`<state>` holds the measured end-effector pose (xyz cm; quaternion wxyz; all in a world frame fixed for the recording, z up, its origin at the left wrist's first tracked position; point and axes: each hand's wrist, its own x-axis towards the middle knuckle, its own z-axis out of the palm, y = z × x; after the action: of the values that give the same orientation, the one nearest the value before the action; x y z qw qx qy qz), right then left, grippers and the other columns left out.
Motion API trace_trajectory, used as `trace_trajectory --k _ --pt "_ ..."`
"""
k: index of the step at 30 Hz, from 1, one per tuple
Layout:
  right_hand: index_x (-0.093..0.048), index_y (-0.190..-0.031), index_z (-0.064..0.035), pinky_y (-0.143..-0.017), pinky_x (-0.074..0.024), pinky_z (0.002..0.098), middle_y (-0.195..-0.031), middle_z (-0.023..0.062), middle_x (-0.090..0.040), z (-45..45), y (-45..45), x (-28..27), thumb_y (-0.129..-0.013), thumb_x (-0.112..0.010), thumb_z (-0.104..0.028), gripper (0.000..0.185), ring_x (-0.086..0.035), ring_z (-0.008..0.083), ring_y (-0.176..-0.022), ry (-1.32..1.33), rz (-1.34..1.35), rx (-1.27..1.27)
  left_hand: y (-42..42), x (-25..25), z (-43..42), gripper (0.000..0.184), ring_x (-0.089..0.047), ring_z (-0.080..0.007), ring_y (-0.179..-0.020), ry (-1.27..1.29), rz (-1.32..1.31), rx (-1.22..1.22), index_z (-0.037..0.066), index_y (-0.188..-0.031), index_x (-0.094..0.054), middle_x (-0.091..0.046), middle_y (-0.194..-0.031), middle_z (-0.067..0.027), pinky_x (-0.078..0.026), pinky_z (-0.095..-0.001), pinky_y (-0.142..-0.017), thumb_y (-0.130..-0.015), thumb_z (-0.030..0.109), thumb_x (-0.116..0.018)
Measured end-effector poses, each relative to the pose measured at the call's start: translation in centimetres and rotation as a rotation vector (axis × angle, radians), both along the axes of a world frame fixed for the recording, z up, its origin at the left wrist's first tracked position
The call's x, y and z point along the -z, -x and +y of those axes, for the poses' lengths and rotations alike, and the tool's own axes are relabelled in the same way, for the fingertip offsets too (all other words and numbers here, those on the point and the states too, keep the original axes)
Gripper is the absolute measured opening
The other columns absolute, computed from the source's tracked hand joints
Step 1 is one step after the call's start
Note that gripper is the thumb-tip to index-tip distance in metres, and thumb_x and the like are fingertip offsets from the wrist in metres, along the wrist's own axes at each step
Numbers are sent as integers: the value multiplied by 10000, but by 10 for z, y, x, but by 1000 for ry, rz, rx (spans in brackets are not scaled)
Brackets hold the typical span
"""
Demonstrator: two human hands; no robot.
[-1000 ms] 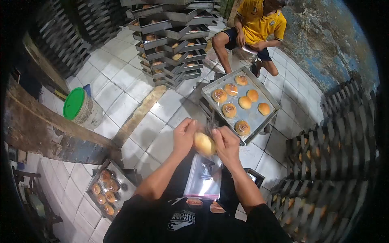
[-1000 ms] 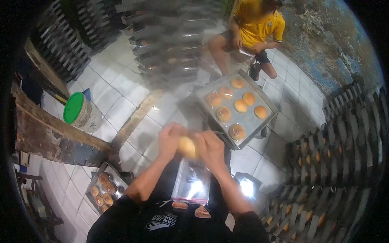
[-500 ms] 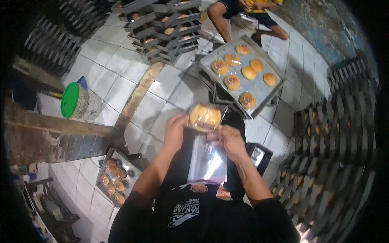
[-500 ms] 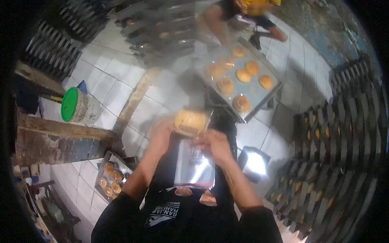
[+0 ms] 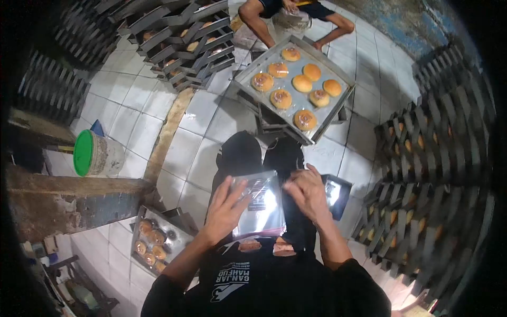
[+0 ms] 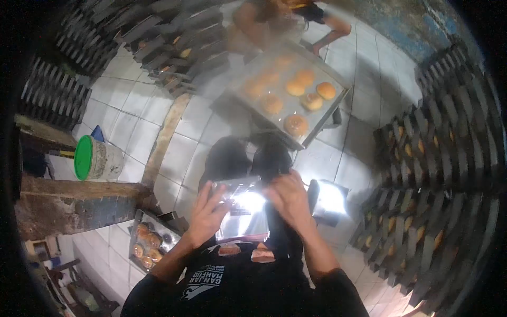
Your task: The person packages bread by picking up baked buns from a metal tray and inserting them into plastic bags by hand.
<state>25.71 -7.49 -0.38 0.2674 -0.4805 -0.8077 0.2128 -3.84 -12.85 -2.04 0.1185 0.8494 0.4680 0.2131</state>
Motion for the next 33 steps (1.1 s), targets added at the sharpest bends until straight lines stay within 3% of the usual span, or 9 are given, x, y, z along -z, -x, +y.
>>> trace_trajectory --k 4,7,11,14,18,19,23,27,33 --pt "-679 -964 -29 -1022 -479 494 -1002 133 -671 -10 29 -56 -829 -772 -99 178 -651 350 -982 41 133 -44 7 -5 -5 501 -440 -471 -1383 -305 -87 185 134 -1270 -705 -497 -1526 -126 -458 -529 -1090 -773 73 -729" --pt "-677 -975 -14 -843 -527 425 -952 137 -650 6 15 -75 -825 -761 -51 176 -640 334 -940 232 149 -244 -24 -20 1 215 -578 -416 -1285 534 -934 -195 79 -1099 -757 -592 -1390 -220 -525 -478 -999 -890 122 -738" --pt "-715 -988 -1 -746 -532 333 -880 104 -697 61 -2 -81 -931 -734 -145 156 -681 219 -793 644 255 -347 1 -66 47 151 -743 -239 -918 1149 -580 72 -3 -1028 -712 -757 -959 -170 -584 -360 -762 -957 96 -624" --pt "-720 -1064 2 -782 -541 298 -918 74 -720 155 -37 -21 -1013 -659 -304 316 -679 124 -854 724 604 -98 -3 -78 63 136 -686 -176 -633 1025 -809 -477 -4 -948 -696 -715 -741 -91 -538 -292 -635 -967 80 -590" --pt "-678 -945 36 -745 -516 395 -885 199 -689 320 -99 96 -940 -680 -272 308 -659 327 -784 186 -136 233 -14 -45 109 185 -636 -135 -633 797 -1609 -781 22 -871 -627 -680 -771 -92 -485 -272 -522 -1003 124 -546" --pt "-694 -935 62 -742 -526 422 -891 255 -684 349 -97 116 -958 -654 -339 403 -674 383 -794 496 307 453 -14 -29 111 180 -641 -140 -644 797 -1453 -785 25 -903 -620 -670 -776 -87 -493 -281 -522 -1016 146 -548" --pt "-744 -953 -2 -675 -539 333 -842 116 -712 441 -118 180 -919 -676 -593 596 -697 215 -754 293 -400 685 -28 -3 110 252 -603 -141 -570 860 -1443 -629 25 -1031 -622 -638 -757 -81 -475 -290 -468 -1031 277 -608" --pt "-752 -874 21 -542 -503 342 -797 84 -702 460 -108 228 -845 -749 -626 647 -672 200 -647 497 481 704 -26 2 115 229 -618 -140 -610 861 -1586 -547 -32 -1094 -604 -644 -748 -86 -482 -270 -527 -1016 184 -610" --pt "-690 -1170 6 -796 -536 362 -990 77 -713 437 -78 256 -858 -824 -418 542 -662 201 -901 289 135 487 -31 -2 125 330 -547 -137 -492 798 -1485 -609 15 -1070 -601 -637 -716 -87 -447 -281 -453 -1012 338 -631"
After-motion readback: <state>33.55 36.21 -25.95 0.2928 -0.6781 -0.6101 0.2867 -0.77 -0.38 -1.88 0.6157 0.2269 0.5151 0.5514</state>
